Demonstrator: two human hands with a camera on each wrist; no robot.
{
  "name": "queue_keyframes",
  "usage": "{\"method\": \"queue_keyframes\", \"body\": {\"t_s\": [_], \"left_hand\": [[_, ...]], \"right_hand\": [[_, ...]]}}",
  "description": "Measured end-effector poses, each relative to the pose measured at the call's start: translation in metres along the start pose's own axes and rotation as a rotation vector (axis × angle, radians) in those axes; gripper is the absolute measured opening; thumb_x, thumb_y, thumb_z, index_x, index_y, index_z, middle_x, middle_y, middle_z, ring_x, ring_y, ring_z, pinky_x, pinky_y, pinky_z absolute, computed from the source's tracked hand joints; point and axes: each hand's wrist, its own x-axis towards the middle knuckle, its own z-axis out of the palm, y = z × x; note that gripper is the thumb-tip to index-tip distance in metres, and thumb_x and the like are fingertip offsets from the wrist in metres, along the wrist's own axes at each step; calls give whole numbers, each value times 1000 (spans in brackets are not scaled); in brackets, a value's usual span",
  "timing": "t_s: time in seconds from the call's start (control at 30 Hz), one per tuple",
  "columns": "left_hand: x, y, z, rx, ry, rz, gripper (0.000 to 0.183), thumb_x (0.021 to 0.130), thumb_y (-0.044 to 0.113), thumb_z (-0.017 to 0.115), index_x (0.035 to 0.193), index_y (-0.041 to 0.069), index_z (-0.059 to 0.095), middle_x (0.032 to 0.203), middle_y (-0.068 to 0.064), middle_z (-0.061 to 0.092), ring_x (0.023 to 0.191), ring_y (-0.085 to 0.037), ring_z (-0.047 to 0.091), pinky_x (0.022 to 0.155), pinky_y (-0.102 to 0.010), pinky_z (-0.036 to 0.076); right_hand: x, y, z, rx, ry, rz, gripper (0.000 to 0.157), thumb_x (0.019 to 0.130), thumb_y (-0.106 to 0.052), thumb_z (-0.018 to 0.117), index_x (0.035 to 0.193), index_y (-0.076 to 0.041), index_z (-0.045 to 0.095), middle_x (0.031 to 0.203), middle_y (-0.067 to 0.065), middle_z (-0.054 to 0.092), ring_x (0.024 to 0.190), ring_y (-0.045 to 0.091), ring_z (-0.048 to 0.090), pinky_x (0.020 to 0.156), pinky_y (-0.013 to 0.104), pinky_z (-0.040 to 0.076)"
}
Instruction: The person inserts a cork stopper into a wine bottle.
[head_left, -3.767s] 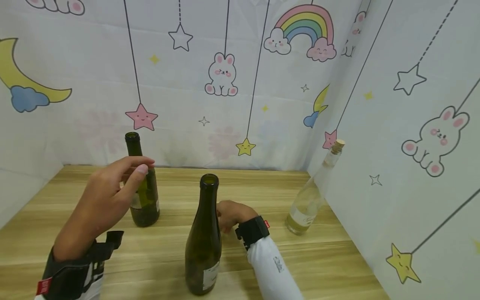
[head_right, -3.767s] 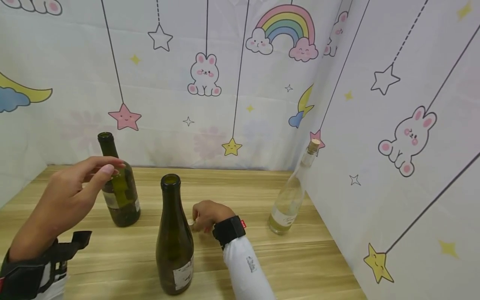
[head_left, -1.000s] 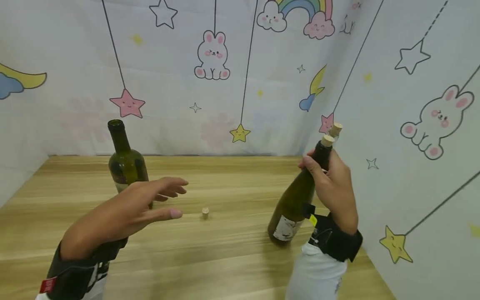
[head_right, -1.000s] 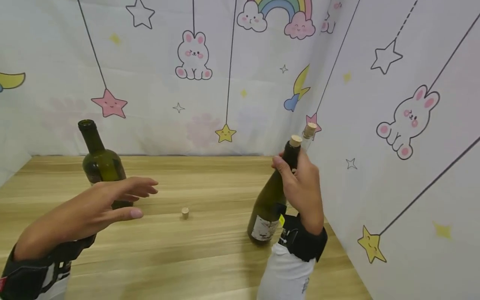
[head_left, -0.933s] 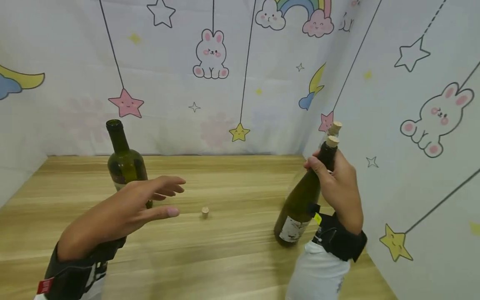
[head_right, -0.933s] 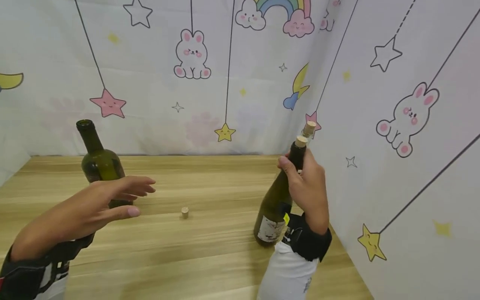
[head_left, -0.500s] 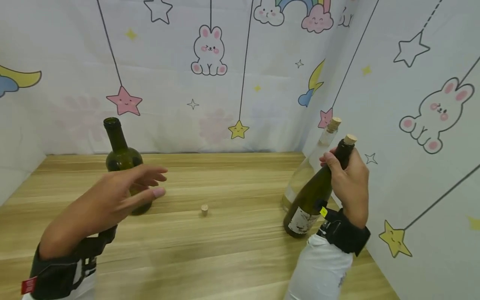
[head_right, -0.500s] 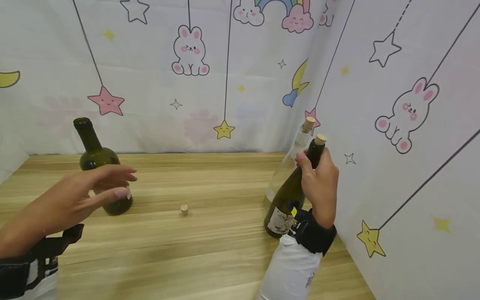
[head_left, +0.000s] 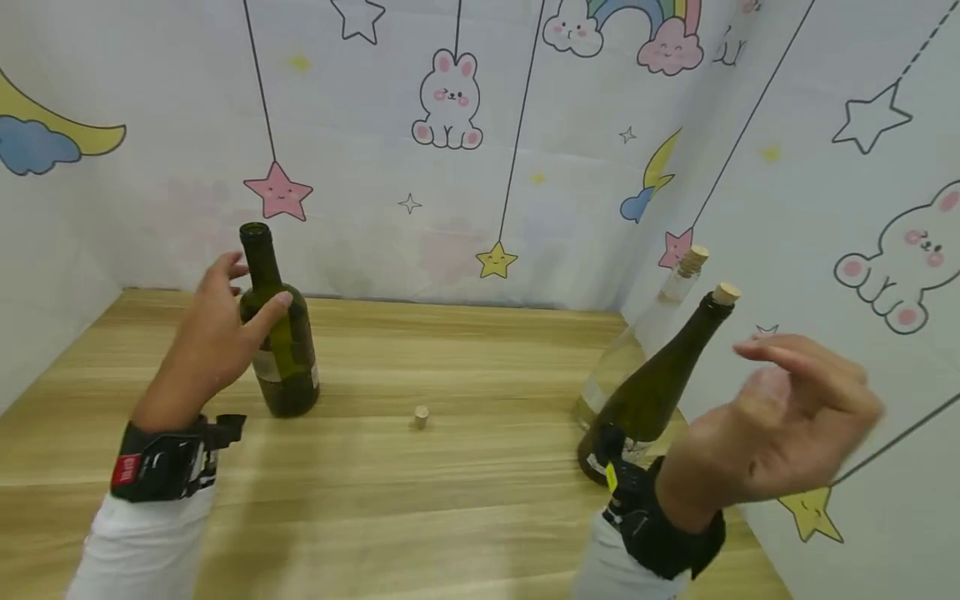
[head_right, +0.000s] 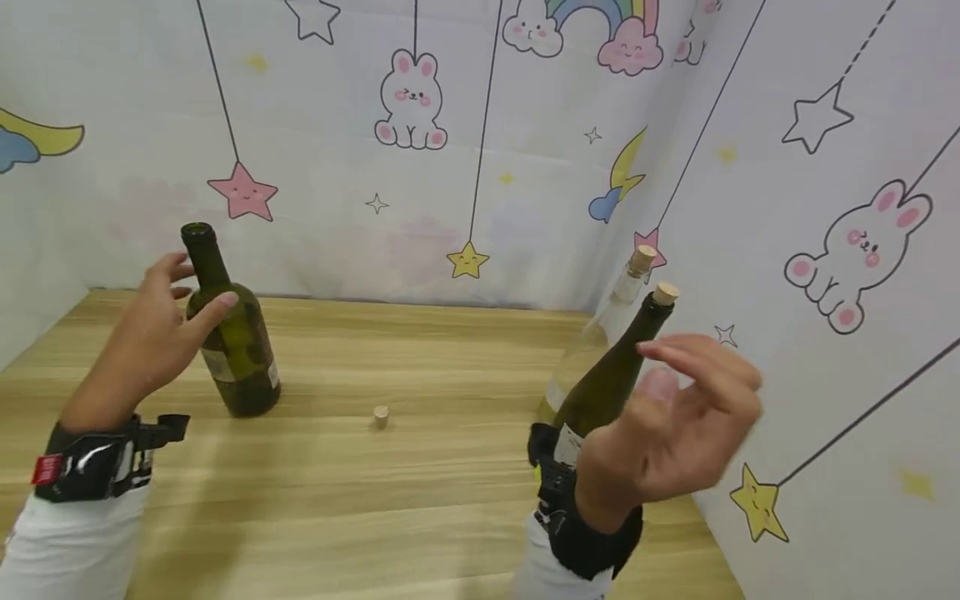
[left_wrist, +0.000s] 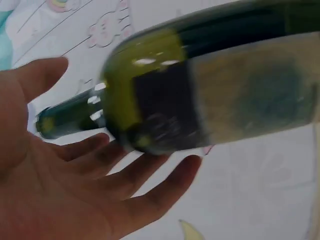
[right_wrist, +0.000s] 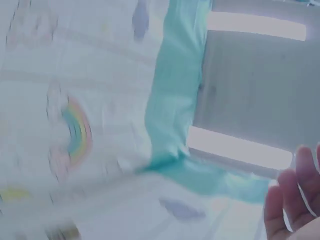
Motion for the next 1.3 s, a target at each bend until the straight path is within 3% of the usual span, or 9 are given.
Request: {"method": "queue_keyframes", "body": {"t_s": [0.1,0.23,0.3,0.6,0.8,0.97,1.13,1.23,1.3], "left_hand": [[11,-9,13,-9,9,16,75,103,46,42,152,-6,19,138,-40,44,114,-59,52,88,-79,41],[9,-9,17,52,69,70,63,106,40,42,143,-11,34,124,-41,55,100,-57,60,78,-75,47],[4,-1,15,102,78,125,61,106,39,44,138,-12,39,121,-42,58,97,-57,62,74,-72,48],[-45,73,24,131,-92,432,36,97,31,67,111,-1,59,102,-24,74,89,-41,74,71,-58,61],[-69,96,47,145,-163,616,29,87,28,80,100,9,62,86,-4,78,76,-17,76,62,-38,64],[-80,102,57,173,-226,662,34,84,32,82,100,10,61,80,2,75,69,-9,73,57,-29,61],[-82,102,57,165,-250,644,38,83,33,82,105,10,60,85,-1,77,73,-12,74,61,-32,62],[-83,104,56,168,-273,607,40,85,40,79,106,12,59,90,-5,79,80,-18,76,65,-39,63],[-82,104,53,187,-321,567,50,83,51,75,111,13,59,100,-5,78,89,-21,76,72,-43,63]], "right_hand": [[-21,3,10,104,-199,51,18,81,3,53,71,18,55,66,15,61,66,18,59,67,21,47],[-45,24,13,14,-656,111,26,90,-5,53,81,18,60,71,22,61,68,25,57,71,23,47],[-54,36,15,-47,-816,112,22,92,-5,53,87,13,64,74,21,62,70,27,57,71,27,48],[-91,62,28,-132,-1188,167,8,95,0,59,95,0,67,84,11,63,75,21,58,68,40,53],[-117,79,31,-244,-1431,237,7,98,-5,60,98,-7,67,88,6,65,79,18,61,71,36,56],[-153,95,32,-311,-1646,237,6,97,-9,64,102,-7,65,100,9,63,90,23,60,77,37,55],[-195,106,32,-409,-1988,283,30,95,-12,69,124,-11,61,122,11,55,104,25,54,85,39,54],[-216,109,29,-456,-2131,446,27,98,-20,66,124,-16,60,127,8,51,105,24,55,85,39,54],[-228,112,25,-414,-2140,631,16,100,-27,62,113,-18,65,114,4,56,94,19,58,78,35,54]]}}
